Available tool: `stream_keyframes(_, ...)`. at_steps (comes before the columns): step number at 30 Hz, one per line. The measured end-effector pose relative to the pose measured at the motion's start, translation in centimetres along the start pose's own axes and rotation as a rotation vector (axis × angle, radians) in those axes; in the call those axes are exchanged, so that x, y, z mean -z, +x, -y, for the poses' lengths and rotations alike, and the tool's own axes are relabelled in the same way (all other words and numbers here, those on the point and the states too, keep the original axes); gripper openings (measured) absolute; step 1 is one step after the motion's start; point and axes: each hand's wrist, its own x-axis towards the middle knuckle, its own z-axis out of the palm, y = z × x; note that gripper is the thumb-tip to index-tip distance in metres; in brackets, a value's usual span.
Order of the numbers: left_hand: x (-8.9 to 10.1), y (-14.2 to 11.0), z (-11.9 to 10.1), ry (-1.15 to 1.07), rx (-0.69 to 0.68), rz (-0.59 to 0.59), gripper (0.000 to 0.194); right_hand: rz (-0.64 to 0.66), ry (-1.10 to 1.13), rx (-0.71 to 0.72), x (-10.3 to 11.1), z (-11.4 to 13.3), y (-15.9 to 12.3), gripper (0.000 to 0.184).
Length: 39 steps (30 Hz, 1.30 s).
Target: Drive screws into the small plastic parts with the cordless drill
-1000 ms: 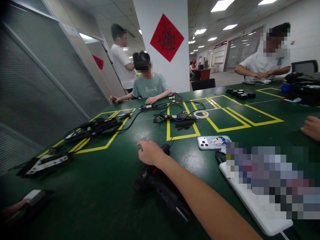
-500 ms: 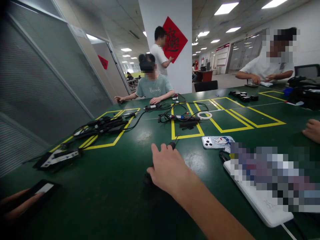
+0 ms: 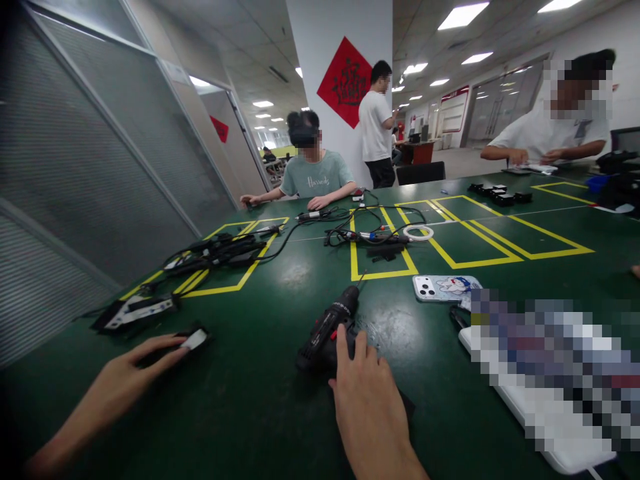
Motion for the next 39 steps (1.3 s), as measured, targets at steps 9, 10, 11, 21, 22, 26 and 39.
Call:
stream_keyframes(9,-9.2,6.4,-13.3,-0.141,-0.465,0.164,0.046,0.031,0.020,-0.018,0.5,0.0,0.1,0.066)
stream_keyframes(10,-10.1,7.3,-14.3,-0.150,-0.508,0.171,0.044,0.034,0.030,-0.029,0.6,0.0,0.1,0.067)
stream_keyframes(11,-11.0,8.1,-15.2,-0.157,-0.543,0.183,0.043,0.039,0.041,-0.040,0.6,0.0,0.2,0.068)
stream_keyframes(21,-13.9,11.9,-19.4,-0.207,-0.756,0.457,0.040,0.162,-0.009,-0.150,1.3,0.7,-0.7,0.068)
stream_keyframes(22,-13.9,12.1,-19.6,-0.212,-0.780,0.484,0.040,0.181,-0.018,-0.165,1.4,0.7,-1.0,0.068)
stream_keyframes(26,-14.0,12.7,-20.3,-0.213,-0.839,0.485,0.042,0.225,-0.005,-0.139,1.9,0.1,-1.5,0.075)
stream_keyframes(39,-11.5,9.6,-16.8,-0.479,-0.497,0.236,0.051,0.132,0.305,-0.075,1.4,-2.6,-2.3,0.087)
